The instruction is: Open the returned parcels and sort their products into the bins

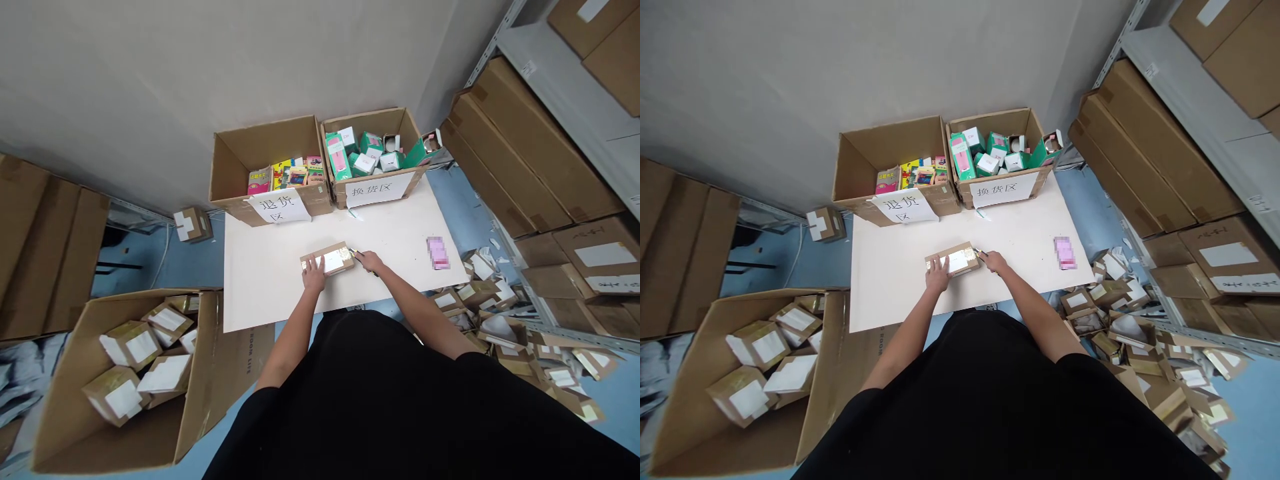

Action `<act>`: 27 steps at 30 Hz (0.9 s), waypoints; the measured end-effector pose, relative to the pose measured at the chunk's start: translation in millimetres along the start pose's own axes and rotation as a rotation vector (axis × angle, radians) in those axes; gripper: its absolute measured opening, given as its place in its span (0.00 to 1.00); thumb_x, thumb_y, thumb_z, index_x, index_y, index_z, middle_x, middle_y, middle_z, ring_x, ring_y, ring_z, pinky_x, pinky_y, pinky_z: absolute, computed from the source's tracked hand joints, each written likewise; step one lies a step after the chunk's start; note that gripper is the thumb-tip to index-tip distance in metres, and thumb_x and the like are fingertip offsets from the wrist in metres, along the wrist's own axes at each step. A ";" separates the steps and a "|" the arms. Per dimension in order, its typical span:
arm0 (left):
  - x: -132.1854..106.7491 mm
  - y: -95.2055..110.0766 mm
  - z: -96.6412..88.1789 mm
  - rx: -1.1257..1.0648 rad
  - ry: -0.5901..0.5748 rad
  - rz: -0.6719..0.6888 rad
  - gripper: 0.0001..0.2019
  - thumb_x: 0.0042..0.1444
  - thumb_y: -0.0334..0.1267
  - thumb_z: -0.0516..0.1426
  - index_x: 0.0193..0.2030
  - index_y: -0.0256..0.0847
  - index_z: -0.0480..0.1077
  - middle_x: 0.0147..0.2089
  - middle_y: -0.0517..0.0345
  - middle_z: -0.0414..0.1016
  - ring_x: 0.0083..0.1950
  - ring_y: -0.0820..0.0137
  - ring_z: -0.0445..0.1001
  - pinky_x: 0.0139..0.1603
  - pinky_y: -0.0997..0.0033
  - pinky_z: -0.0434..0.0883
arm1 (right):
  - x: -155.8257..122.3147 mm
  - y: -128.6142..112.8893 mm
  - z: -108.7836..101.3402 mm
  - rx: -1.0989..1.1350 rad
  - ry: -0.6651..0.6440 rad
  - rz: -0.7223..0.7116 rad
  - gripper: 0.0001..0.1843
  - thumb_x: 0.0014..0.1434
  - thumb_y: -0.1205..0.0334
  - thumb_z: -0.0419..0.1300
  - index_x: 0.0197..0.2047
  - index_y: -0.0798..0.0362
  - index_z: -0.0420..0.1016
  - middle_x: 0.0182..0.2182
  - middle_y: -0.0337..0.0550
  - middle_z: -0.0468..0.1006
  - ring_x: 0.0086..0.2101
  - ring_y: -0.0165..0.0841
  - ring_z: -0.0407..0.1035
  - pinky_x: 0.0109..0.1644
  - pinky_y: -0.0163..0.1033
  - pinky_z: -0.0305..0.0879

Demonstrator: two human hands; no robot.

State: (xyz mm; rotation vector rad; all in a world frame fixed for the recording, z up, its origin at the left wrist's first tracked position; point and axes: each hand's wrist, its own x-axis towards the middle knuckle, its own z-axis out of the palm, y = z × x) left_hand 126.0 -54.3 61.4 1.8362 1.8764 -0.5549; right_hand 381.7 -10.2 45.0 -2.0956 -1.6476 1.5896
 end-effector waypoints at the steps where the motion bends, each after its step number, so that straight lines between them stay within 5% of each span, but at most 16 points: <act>1: -1.2 -0.5 1.4 0.005 0.014 0.007 0.37 0.72 0.52 0.47 0.83 0.50 0.38 0.85 0.48 0.29 0.85 0.51 0.34 0.78 0.46 0.54 | -3.9 4.2 2.7 0.006 -0.005 -0.002 0.34 0.73 0.34 0.51 0.26 0.51 0.69 0.17 0.40 0.73 0.18 0.30 0.68 0.28 0.35 0.60; 7: -6.7 -1.8 -3.7 0.014 0.057 0.018 0.37 0.71 0.54 0.49 0.83 0.54 0.42 0.85 0.50 0.36 0.84 0.52 0.37 0.75 0.46 0.60 | -21.2 25.8 7.5 0.071 -0.024 0.024 0.33 0.72 0.32 0.51 0.27 0.51 0.69 0.17 0.39 0.72 0.18 0.31 0.69 0.28 0.34 0.62; 12: 2.8 -15.4 -30.4 -0.048 0.109 0.050 0.32 0.71 0.54 0.50 0.79 0.53 0.56 0.81 0.49 0.54 0.79 0.52 0.53 0.71 0.51 0.67 | -32.1 27.4 26.2 0.294 0.157 0.077 0.29 0.71 0.33 0.50 0.37 0.51 0.70 0.24 0.39 0.77 0.22 0.31 0.74 0.30 0.33 0.67; 16: 11.3 -28.0 -39.0 -0.086 0.119 0.026 0.28 0.74 0.50 0.42 0.78 0.50 0.57 0.82 0.51 0.50 0.80 0.55 0.52 0.72 0.53 0.65 | -30.0 3.7 61.5 0.488 0.168 0.118 0.29 0.59 0.36 0.68 0.50 0.50 0.68 0.44 0.48 0.82 0.33 0.35 0.79 0.32 0.34 0.73; 19: 11.1 -27.3 -32.0 -0.067 0.118 -0.004 0.30 0.74 0.51 0.42 0.79 0.46 0.53 0.82 0.46 0.49 0.81 0.51 0.48 0.72 0.49 0.64 | -14.4 -18.7 73.4 0.482 0.203 0.174 0.33 0.55 0.41 0.72 0.54 0.48 0.66 0.52 0.49 0.81 0.42 0.39 0.79 0.37 0.37 0.76; 23: 3.2 -18.0 -18.3 -0.094 0.165 -0.110 0.29 0.74 0.46 0.42 0.77 0.39 0.56 0.75 0.35 0.62 0.73 0.47 0.64 0.64 0.49 0.70 | 15.3 -52.7 57.4 0.342 0.284 0.235 0.32 0.57 0.41 0.71 0.56 0.48 0.65 0.54 0.50 0.80 0.51 0.44 0.78 0.48 0.42 0.75; 27: -5.7 -7.3 -10.8 -0.278 0.007 -0.013 0.26 0.74 0.41 0.42 0.74 0.40 0.62 0.61 0.42 0.79 0.61 0.56 0.77 0.58 0.60 0.73 | 41.8 -97.4 31.2 0.249 0.360 0.235 0.26 0.65 0.44 0.66 0.57 0.50 0.66 0.53 0.53 0.81 0.52 0.45 0.78 0.53 0.44 0.73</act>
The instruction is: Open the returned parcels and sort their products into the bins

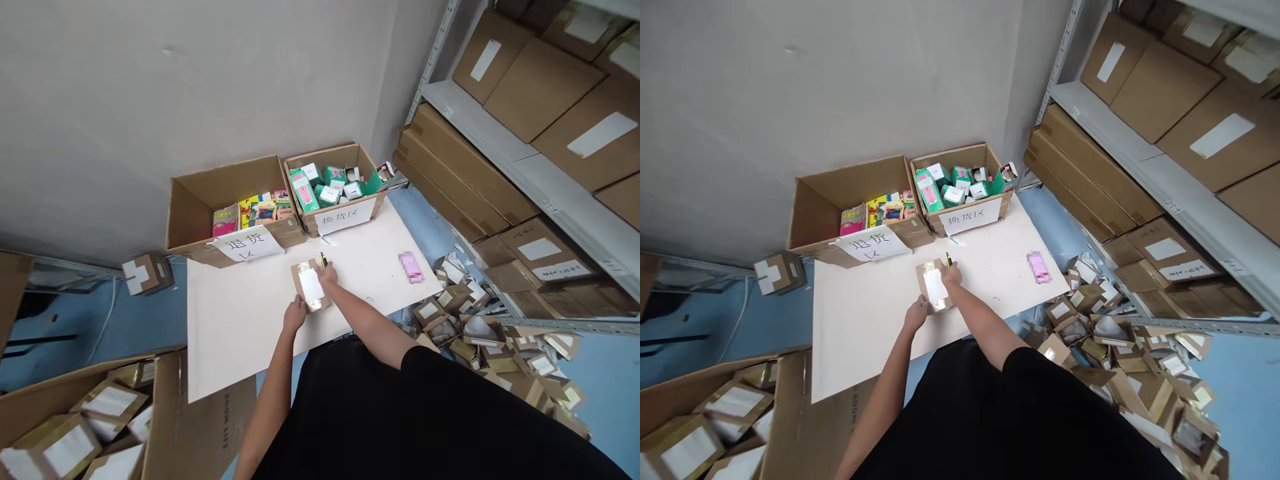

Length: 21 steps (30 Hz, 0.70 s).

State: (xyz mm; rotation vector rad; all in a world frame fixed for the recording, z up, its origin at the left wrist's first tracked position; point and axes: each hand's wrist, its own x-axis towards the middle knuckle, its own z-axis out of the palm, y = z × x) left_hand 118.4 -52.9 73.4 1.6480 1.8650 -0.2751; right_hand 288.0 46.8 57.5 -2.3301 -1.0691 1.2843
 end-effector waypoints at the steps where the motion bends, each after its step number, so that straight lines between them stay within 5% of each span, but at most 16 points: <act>1: -2.1 1.7 1.2 -0.044 -0.023 0.025 0.25 0.74 0.40 0.43 0.74 0.42 0.62 0.61 0.45 0.79 0.61 0.58 0.78 0.58 0.62 0.73 | 2.9 -10.8 -1.6 -0.011 0.000 -0.034 0.25 0.65 0.45 0.67 0.57 0.50 0.66 0.53 0.53 0.82 0.52 0.45 0.78 0.53 0.43 0.73; 4: -5.0 5.3 -0.8 -0.065 0.076 0.057 0.26 0.72 0.38 0.47 0.75 0.43 0.62 0.68 0.46 0.74 0.65 0.59 0.75 0.60 0.63 0.73 | 4.5 -23.3 -10.3 0.001 0.034 -0.110 0.21 0.66 0.48 0.65 0.55 0.49 0.67 0.51 0.50 0.83 0.50 0.43 0.79 0.51 0.40 0.72; 8: 9.9 11.3 -18.1 -0.012 0.195 0.181 0.27 0.69 0.34 0.51 0.74 0.46 0.65 0.74 0.46 0.66 0.72 0.58 0.68 0.68 0.61 0.70 | -6.9 16.8 -23.0 0.030 0.165 -0.053 0.18 0.68 0.51 0.61 0.56 0.49 0.67 0.50 0.49 0.83 0.50 0.42 0.80 0.50 0.39 0.72; 12: 35.6 22.1 -32.4 0.129 0.067 0.345 0.36 0.64 0.28 0.54 0.79 0.47 0.56 0.83 0.51 0.49 0.82 0.56 0.49 0.76 0.56 0.61 | -29.6 89.3 -13.3 0.009 0.094 -0.011 0.30 0.61 0.37 0.66 0.55 0.50 0.68 0.47 0.50 0.83 0.48 0.46 0.80 0.47 0.41 0.73; 15: 42.2 27.3 -26.8 0.258 -0.060 0.357 0.45 0.60 0.27 0.55 0.82 0.51 0.46 0.86 0.56 0.34 0.85 0.54 0.34 0.78 0.44 0.55 | -39.5 122.8 1.2 0.021 -0.007 -0.016 0.33 0.56 0.35 0.69 0.53 0.49 0.69 0.47 0.48 0.83 0.49 0.46 0.80 0.47 0.40 0.73; 18: 35.8 26.1 -14.0 0.287 -0.071 0.256 0.49 0.59 0.31 0.56 0.83 0.51 0.38 0.86 0.55 0.27 0.85 0.51 0.29 0.77 0.37 0.53 | -31.5 121.3 4.1 0.039 -0.008 -0.014 0.33 0.54 0.38 0.72 0.52 0.49 0.68 0.48 0.47 0.83 0.48 0.43 0.80 0.46 0.39 0.72; 21: 24.7 21.1 -6.3 0.274 -0.067 0.111 0.46 0.60 0.35 0.56 0.83 0.48 0.40 0.85 0.47 0.31 0.84 0.46 0.36 0.74 0.36 0.57 | -13.3 92.4 -5.6 -0.032 0.051 -0.052 0.36 0.52 0.41 0.74 0.55 0.48 0.66 0.49 0.47 0.82 0.49 0.43 0.79 0.44 0.38 0.71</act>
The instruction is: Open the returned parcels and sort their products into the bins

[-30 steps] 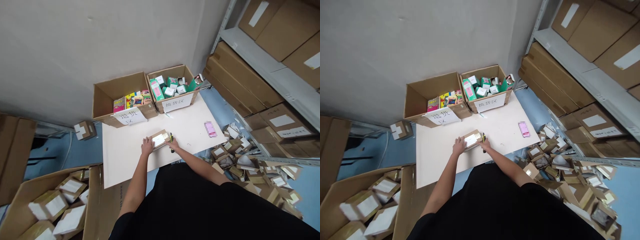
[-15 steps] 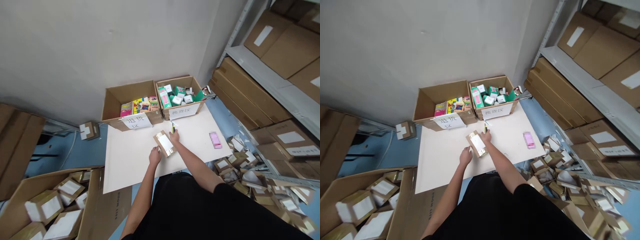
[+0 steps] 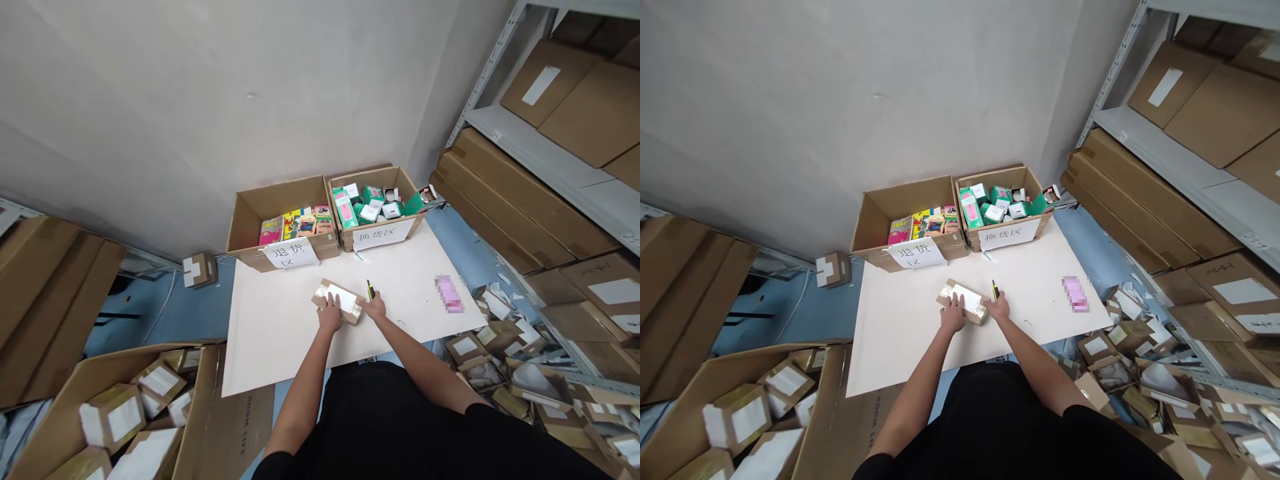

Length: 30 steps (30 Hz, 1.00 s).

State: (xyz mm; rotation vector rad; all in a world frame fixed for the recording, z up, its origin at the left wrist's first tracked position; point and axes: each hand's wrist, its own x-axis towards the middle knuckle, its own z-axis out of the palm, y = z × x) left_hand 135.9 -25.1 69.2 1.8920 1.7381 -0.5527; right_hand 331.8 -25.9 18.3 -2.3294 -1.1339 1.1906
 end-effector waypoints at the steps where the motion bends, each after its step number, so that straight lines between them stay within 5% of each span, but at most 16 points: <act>1: -3.6 -1.4 1.1 -0.005 -0.005 -0.033 0.44 0.61 0.38 0.56 0.82 0.48 0.43 0.85 0.44 0.35 0.83 0.44 0.40 0.73 0.36 0.57 | 6.8 -12.2 -4.2 -0.029 0.015 -0.016 0.36 0.52 0.42 0.75 0.56 0.48 0.66 0.49 0.47 0.82 0.49 0.43 0.79 0.44 0.38 0.71; 5: -13.0 -8.0 -1.3 -0.055 -0.021 -0.073 0.34 0.66 0.47 0.52 0.78 0.47 0.55 0.80 0.40 0.56 0.76 0.44 0.58 0.70 0.36 0.60 | 25.5 -56.1 -18.0 -0.095 0.018 -0.105 0.32 0.57 0.47 0.73 0.58 0.50 0.66 0.50 0.48 0.83 0.49 0.42 0.79 0.44 0.36 0.70; 7: -12.7 -9.2 -2.4 -0.091 0.021 -0.071 0.34 0.68 0.51 0.50 0.78 0.46 0.55 0.78 0.40 0.59 0.76 0.45 0.58 0.72 0.38 0.59 | 28.1 -66.1 -24.4 -0.080 0.054 -0.124 0.25 0.64 0.45 0.66 0.57 0.50 0.68 0.49 0.49 0.83 0.47 0.41 0.79 0.43 0.36 0.69; 10: -7.7 -6.6 1.9 -0.106 0.074 -0.030 0.38 0.69 0.55 0.49 0.82 0.48 0.46 0.84 0.46 0.44 0.83 0.47 0.44 0.76 0.41 0.53 | 24.0 -59.8 -36.3 -0.014 0.062 -0.128 0.22 0.74 0.41 0.50 0.51 0.50 0.71 0.43 0.47 0.84 0.39 0.38 0.80 0.38 0.35 0.69; 13: -1.5 -3.3 10.7 -0.070 0.037 -0.013 0.40 0.69 0.55 0.49 0.83 0.51 0.40 0.86 0.53 0.30 0.84 0.48 0.31 0.80 0.40 0.46 | 13.3 -35.9 -47.8 -0.034 -0.119 -0.128 0.28 0.76 0.39 0.43 0.44 0.50 0.73 0.34 0.42 0.83 0.27 0.32 0.77 0.33 0.34 0.65; 19: 6.8 -6.2 15.9 -0.081 0.002 -0.020 0.41 0.69 0.57 0.49 0.83 0.55 0.37 0.85 0.59 0.25 0.85 0.50 0.28 0.80 0.39 0.43 | 0.7 -7.4 -54.6 -0.188 -0.313 -0.075 0.28 0.75 0.39 0.46 0.39 0.52 0.74 0.28 0.40 0.80 0.20 0.29 0.73 0.29 0.34 0.61; 26: 5.6 -7.4 21.7 -0.066 0.033 -0.023 0.41 0.69 0.56 0.50 0.83 0.55 0.36 0.85 0.58 0.26 0.85 0.51 0.28 0.80 0.39 0.44 | 6.4 -32.0 -52.6 -0.385 -0.343 -0.129 0.28 0.77 0.43 0.46 0.45 0.55 0.78 0.26 0.44 0.81 0.23 0.33 0.77 0.33 0.36 0.66; 30: 3.5 -6.6 20.5 -0.064 0.050 -0.016 0.40 0.70 0.56 0.49 0.83 0.55 0.37 0.86 0.58 0.26 0.85 0.50 0.28 0.80 0.39 0.43 | 3.6 -44.7 -44.5 -0.524 -0.301 -0.187 0.15 0.68 0.52 0.62 0.43 0.55 0.83 0.30 0.52 0.84 0.35 0.44 0.83 0.41 0.41 0.73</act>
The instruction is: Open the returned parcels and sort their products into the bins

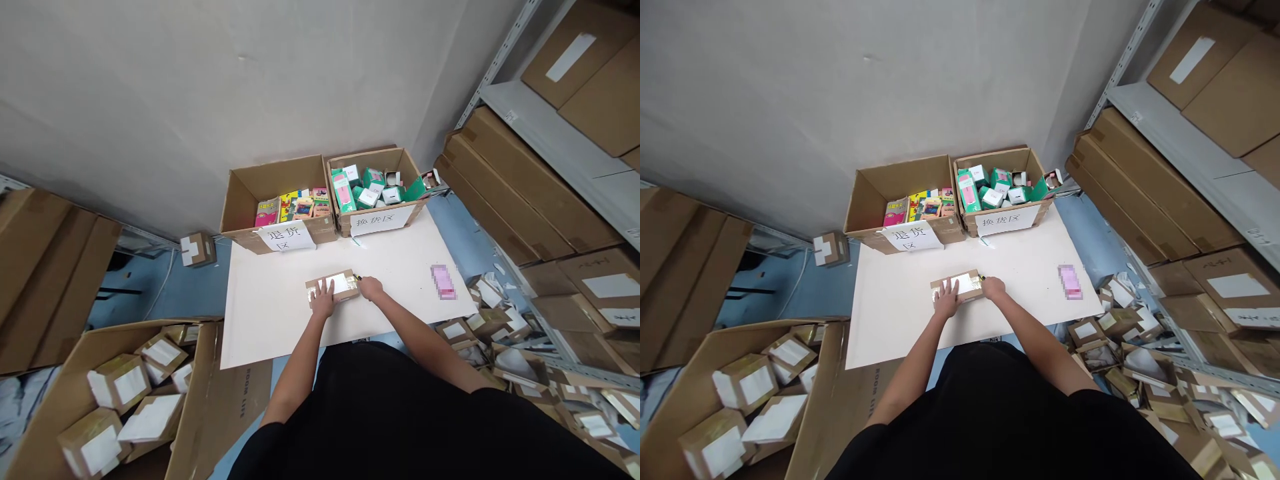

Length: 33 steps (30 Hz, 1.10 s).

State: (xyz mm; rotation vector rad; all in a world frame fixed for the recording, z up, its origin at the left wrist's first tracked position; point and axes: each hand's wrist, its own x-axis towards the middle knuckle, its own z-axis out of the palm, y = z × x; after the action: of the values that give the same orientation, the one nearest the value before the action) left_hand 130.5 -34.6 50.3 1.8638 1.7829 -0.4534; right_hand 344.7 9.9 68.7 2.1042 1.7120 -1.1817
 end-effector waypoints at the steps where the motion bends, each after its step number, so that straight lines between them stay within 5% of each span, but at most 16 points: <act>1: -0.4 0.4 -1.2 -0.004 -0.007 -0.003 0.40 0.70 0.56 0.49 0.83 0.55 0.37 0.86 0.58 0.25 0.84 0.50 0.28 0.80 0.39 0.43 | -0.2 -3.1 1.4 -0.013 0.021 -0.009 0.12 0.64 0.54 0.66 0.43 0.54 0.84 0.33 0.54 0.85 0.39 0.47 0.83 0.43 0.43 0.74; 5: -1.5 2.1 -4.4 -0.017 -0.012 -0.008 0.40 0.69 0.55 0.49 0.83 0.56 0.38 0.86 0.58 0.28 0.84 0.50 0.28 0.80 0.39 0.44 | -5.3 -8.2 9.0 -0.017 0.077 -0.036 0.15 0.55 0.61 0.72 0.46 0.53 0.85 0.45 0.60 0.85 0.52 0.52 0.80 0.51 0.46 0.74; 10: -0.4 3.4 -4.9 -0.011 -0.013 -0.016 0.40 0.69 0.55 0.49 0.83 0.56 0.38 0.86 0.58 0.29 0.85 0.51 0.28 0.80 0.39 0.44 | -16.7 -2.5 17.3 -0.007 0.096 -0.048 0.16 0.52 0.66 0.73 0.45 0.54 0.85 0.48 0.61 0.85 0.55 0.52 0.78 0.53 0.46 0.74; 18: -2.3 3.8 -12.1 0.039 -0.033 -0.025 0.40 0.70 0.56 0.49 0.83 0.54 0.36 0.85 0.56 0.26 0.84 0.50 0.29 0.80 0.41 0.46 | -26.6 7.2 23.2 0.125 0.075 0.011 0.06 0.57 0.61 0.72 0.36 0.54 0.82 0.35 0.57 0.85 0.37 0.51 0.85 0.42 0.46 0.77; 22: -0.7 3.2 -17.0 0.055 -0.046 -0.027 0.41 0.69 0.56 0.50 0.83 0.54 0.37 0.86 0.55 0.26 0.85 0.50 0.30 0.79 0.43 0.48 | -36.2 30.7 33.3 0.188 -0.017 0.033 0.15 0.67 0.53 0.64 0.32 0.55 0.78 0.28 0.52 0.83 0.25 0.44 0.82 0.39 0.45 0.75; 27: 6.5 1.8 -28.6 0.064 -0.044 -0.017 0.38 0.70 0.56 0.49 0.82 0.53 0.44 0.85 0.52 0.35 0.84 0.48 0.37 0.75 0.41 0.58 | -41.9 74.6 43.0 0.453 0.026 0.088 0.24 0.74 0.45 0.52 0.38 0.55 0.75 0.23 0.45 0.79 0.21 0.37 0.78 0.36 0.39 0.73; 30: 13.4 -7.3 -36.4 0.061 0.016 0.008 0.35 0.69 0.50 0.52 0.80 0.52 0.50 0.83 0.50 0.48 0.82 0.50 0.48 0.73 0.46 0.61 | -39.0 100.8 44.2 0.686 0.057 0.156 0.18 0.74 0.49 0.51 0.45 0.54 0.73 0.30 0.45 0.82 0.26 0.36 0.79 0.32 0.36 0.72; 33: 19.2 -21.6 -38.8 0.052 0.065 0.003 0.39 0.65 0.50 0.58 0.80 0.52 0.50 0.83 0.50 0.50 0.82 0.52 0.46 0.77 0.50 0.54 | -34.6 120.8 45.9 0.767 0.101 0.194 0.10 0.68 0.59 0.56 0.49 0.54 0.71 0.38 0.49 0.83 0.35 0.37 0.81 0.32 0.34 0.72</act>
State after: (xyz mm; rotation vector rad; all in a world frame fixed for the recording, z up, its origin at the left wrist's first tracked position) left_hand 106.4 3.4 67.9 1.9373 1.8262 -0.4472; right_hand 430.4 -81.4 21.5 2.6908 1.1313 -1.9043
